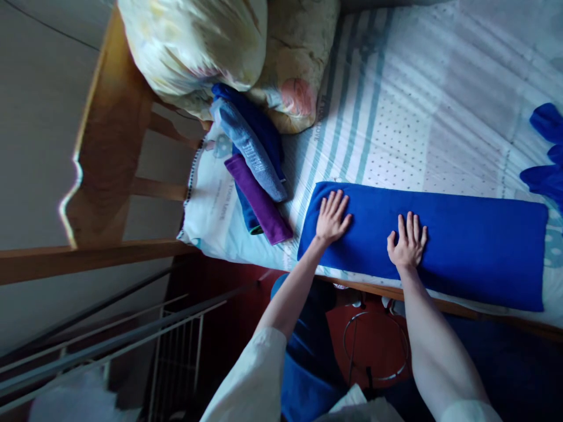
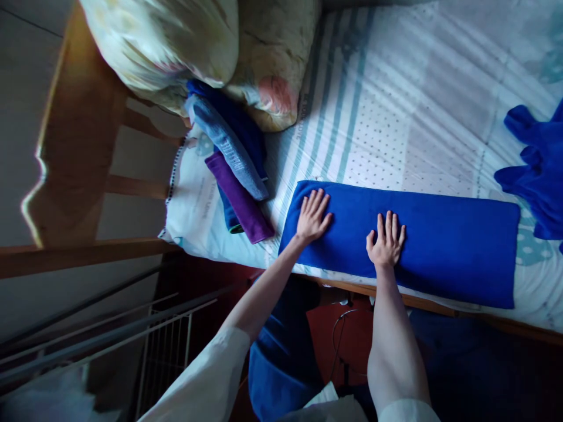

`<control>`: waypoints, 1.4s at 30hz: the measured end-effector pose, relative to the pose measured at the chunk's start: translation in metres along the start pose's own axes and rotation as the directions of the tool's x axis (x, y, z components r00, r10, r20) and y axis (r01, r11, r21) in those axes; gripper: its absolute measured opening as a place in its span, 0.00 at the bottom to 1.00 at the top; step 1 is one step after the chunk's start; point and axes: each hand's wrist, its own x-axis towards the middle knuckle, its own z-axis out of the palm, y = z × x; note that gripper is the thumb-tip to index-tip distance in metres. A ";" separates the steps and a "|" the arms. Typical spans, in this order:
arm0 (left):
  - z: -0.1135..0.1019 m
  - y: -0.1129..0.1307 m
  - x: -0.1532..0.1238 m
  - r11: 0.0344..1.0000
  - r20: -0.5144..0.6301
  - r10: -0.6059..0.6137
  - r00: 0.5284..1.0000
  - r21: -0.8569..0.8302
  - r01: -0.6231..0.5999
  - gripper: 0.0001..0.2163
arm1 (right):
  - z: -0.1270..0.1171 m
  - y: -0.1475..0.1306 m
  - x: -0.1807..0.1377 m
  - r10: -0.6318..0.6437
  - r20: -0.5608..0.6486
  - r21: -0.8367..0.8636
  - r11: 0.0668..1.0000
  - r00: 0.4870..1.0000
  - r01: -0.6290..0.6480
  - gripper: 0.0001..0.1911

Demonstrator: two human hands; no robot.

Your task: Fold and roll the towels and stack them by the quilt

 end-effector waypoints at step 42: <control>0.025 0.064 -0.043 0.959 -0.077 -0.161 0.984 -0.248 0.137 0.30 | -0.102 0.184 0.029 0.585 0.038 -0.027 0.811 0.810 -0.584 0.30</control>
